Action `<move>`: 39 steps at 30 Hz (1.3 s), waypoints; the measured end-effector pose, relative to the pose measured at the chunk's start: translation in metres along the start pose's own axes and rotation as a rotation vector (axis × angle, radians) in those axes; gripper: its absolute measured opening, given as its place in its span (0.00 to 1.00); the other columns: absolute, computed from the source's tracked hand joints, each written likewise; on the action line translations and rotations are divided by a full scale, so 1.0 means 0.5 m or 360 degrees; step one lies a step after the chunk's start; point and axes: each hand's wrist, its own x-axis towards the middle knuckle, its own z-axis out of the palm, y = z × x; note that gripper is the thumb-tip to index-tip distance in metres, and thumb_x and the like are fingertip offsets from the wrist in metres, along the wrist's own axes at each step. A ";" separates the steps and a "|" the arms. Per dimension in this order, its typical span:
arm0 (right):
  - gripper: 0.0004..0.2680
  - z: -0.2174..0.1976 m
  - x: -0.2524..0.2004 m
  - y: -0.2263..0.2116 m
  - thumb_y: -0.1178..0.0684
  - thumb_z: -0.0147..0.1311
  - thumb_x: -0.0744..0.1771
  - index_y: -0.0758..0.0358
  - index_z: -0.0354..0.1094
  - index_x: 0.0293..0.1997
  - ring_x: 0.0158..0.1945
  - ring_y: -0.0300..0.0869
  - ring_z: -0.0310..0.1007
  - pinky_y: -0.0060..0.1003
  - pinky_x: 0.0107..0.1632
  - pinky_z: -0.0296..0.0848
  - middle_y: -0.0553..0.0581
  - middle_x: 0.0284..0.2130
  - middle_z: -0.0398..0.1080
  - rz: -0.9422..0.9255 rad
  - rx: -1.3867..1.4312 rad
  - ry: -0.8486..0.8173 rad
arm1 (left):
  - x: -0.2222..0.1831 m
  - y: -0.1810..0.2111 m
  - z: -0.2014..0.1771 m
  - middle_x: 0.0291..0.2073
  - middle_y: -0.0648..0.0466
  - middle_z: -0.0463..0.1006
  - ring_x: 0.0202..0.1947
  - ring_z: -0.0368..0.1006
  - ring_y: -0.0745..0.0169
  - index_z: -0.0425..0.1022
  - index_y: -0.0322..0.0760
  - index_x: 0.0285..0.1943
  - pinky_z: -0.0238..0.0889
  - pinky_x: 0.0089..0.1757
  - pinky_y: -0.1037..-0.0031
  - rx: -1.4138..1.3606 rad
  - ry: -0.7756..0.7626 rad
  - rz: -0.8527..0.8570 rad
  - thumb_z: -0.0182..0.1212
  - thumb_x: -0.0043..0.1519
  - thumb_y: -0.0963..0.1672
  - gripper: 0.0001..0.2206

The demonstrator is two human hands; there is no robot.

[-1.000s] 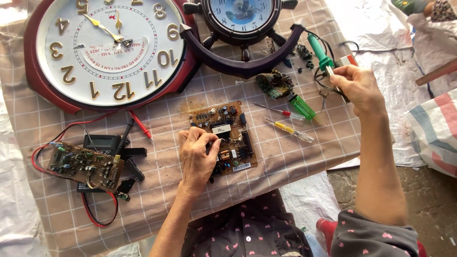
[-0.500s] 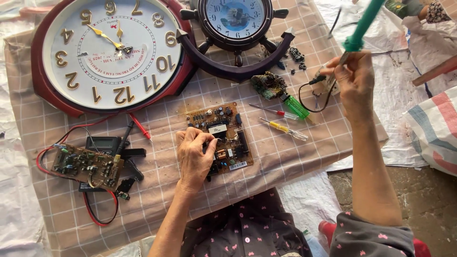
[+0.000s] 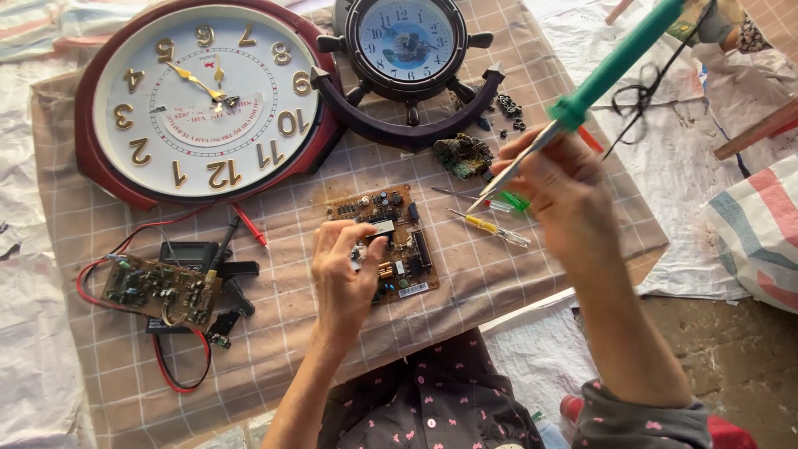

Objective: Disassembling a clock, cleaning a circuit board with a brush, and soldering components on a repair bench.

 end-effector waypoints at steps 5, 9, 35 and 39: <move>0.04 0.046 -0.016 0.122 0.60 0.50 0.61 0.67 0.63 0.34 0.37 0.42 0.70 0.37 0.41 0.73 0.61 0.34 0.65 -0.0263 0.0200 -0.0321 | 0.050 0.103 -0.040 0.38 0.45 0.67 0.42 0.65 0.50 0.67 0.35 0.48 0.59 0.43 0.64 -0.0563 -0.0130 0.0172 0.54 0.55 0.48 0.16; 0.05 0.079 -0.033 0.150 0.64 0.51 0.60 0.73 0.63 0.34 0.33 0.37 0.66 0.29 0.35 0.71 0.59 0.33 0.63 -0.0272 0.0247 -0.0426 | 0.070 0.144 -0.070 0.31 0.40 0.71 0.32 0.71 0.47 0.65 0.31 0.52 0.65 0.36 0.65 -0.0643 -0.0474 0.0214 0.54 0.55 0.43 0.17; 0.13 0.047 0.096 0.250 0.42 0.36 0.66 0.63 0.49 0.30 0.12 0.34 0.49 0.22 0.15 0.50 0.58 0.15 0.53 -0.0695 -0.0096 -0.0111 | -0.013 -0.117 0.025 0.25 0.56 0.62 0.32 0.59 0.60 0.72 0.40 0.30 0.59 0.37 0.75 -0.0183 -0.0206 -0.0014 0.61 0.50 0.42 0.04; 0.13 0.055 0.119 0.270 0.42 0.36 0.66 0.63 0.49 0.29 0.10 0.35 0.48 0.23 0.15 0.50 0.58 0.13 0.52 -0.0673 -0.0103 -0.0216 | -0.007 -0.112 0.031 0.24 0.56 0.60 0.32 0.58 0.61 0.72 0.40 0.29 0.58 0.36 0.76 -0.0133 -0.0201 -0.0043 0.61 0.51 0.43 0.04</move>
